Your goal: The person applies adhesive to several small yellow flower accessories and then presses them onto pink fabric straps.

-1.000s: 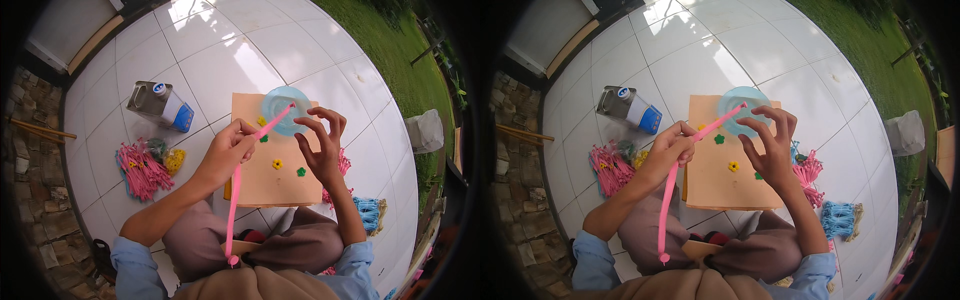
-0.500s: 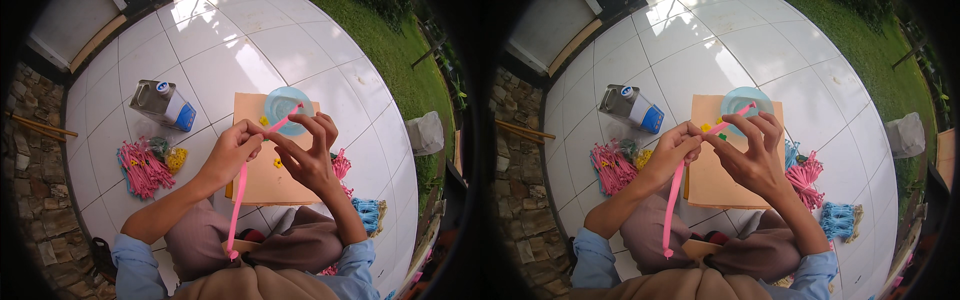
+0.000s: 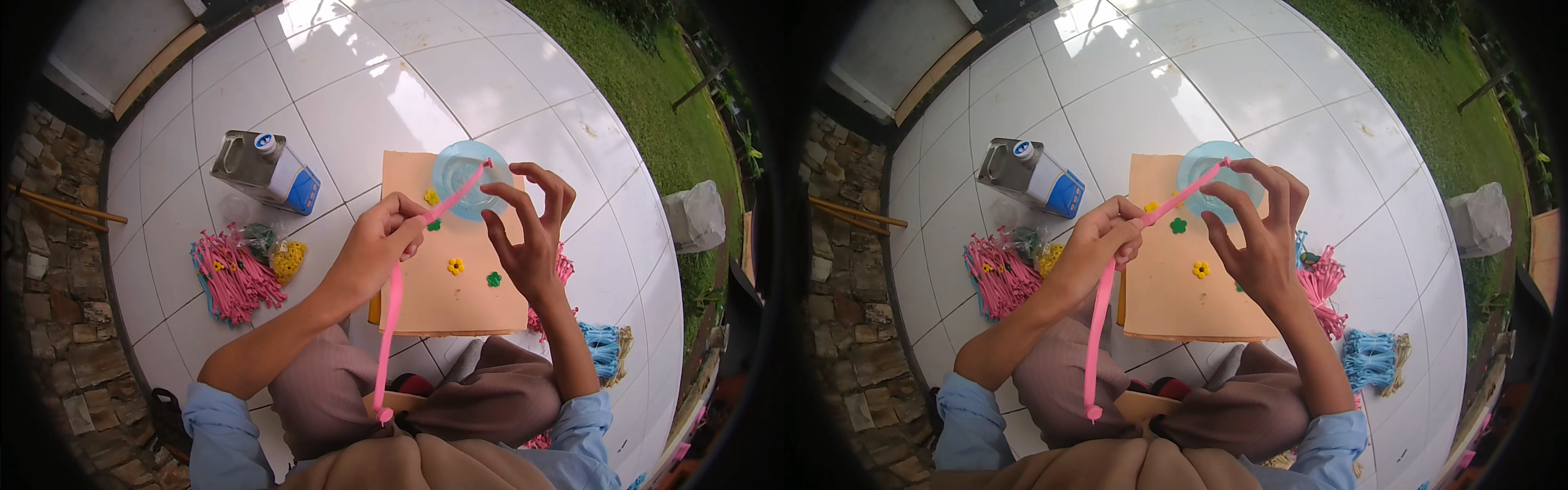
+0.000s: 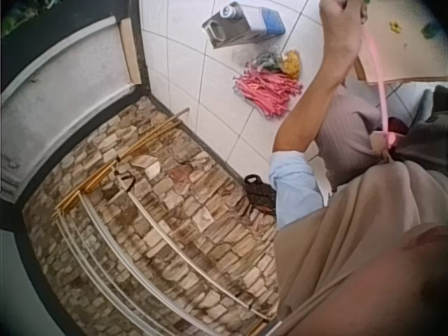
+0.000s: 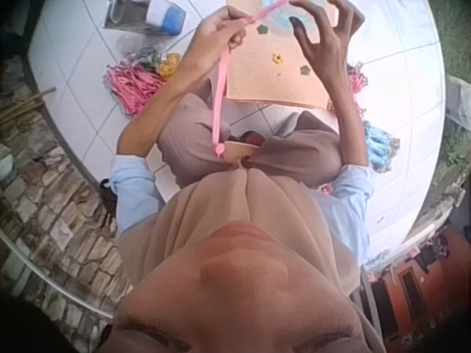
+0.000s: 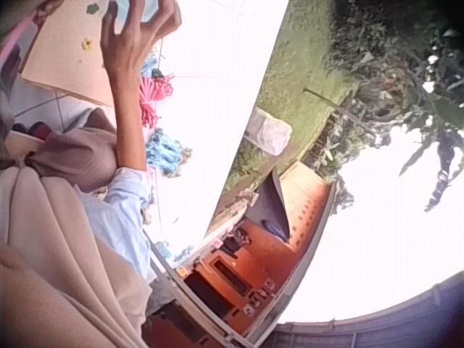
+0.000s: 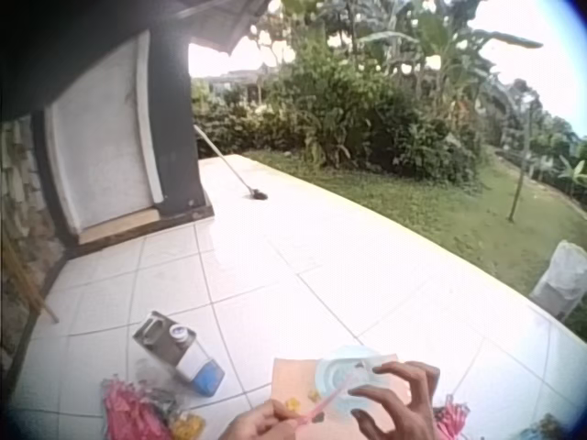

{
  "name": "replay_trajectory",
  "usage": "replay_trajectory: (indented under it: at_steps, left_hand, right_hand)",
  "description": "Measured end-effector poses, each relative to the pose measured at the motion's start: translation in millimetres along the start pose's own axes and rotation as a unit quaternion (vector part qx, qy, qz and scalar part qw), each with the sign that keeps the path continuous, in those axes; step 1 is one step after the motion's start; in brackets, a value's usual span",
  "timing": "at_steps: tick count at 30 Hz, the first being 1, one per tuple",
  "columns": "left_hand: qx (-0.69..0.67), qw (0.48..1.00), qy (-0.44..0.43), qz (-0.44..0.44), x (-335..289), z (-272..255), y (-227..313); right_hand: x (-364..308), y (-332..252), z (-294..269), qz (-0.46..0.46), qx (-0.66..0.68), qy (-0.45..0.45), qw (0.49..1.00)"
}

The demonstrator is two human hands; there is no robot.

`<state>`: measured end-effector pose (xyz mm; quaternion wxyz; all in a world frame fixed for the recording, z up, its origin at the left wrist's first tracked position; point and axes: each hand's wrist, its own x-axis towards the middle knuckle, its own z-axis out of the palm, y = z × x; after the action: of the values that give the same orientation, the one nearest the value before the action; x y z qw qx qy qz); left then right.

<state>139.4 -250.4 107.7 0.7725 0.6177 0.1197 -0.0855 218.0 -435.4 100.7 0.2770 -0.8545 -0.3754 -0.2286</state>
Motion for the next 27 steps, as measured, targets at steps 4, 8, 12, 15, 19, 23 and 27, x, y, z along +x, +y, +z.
replay_trajectory:
  at_steps: [4,8,12,15,19,23,27]
  left_hand:
    - [-0.039,0.999,0.002,-0.012,1,-1,2]
    - [-0.026,1.0,-0.006,-0.011,2,1,2]
    - [-0.034,0.999,-0.012,-0.016,2,0,2]
    - [-0.032,0.999,-0.013,-0.017,2,-1,1]
    - [-0.038,0.999,-0.02,-0.021,2,-1,2]
    - [-0.041,0.999,-0.023,-0.02,1,-2,2]
    - [-0.044,0.999,-0.027,-0.018,1,-2,2]
  right_hand:
    - [-22,47,24,0.047,-0.072,-0.148,0.985]
    - [-41,61,41,0.04,-0.105,-0.188,0.976]
    - [-44,63,47,0.012,-0.125,-0.175,0.977]
    - [-43,60,47,-0.004,-0.123,-0.171,0.978]
    - [-41,53,48,0.023,-0.096,-0.166,0.981]
    - [-39,53,51,0.016,-0.08,-0.16,0.984]
    - [-42,57,55,-0.004,-0.097,-0.164,0.982]
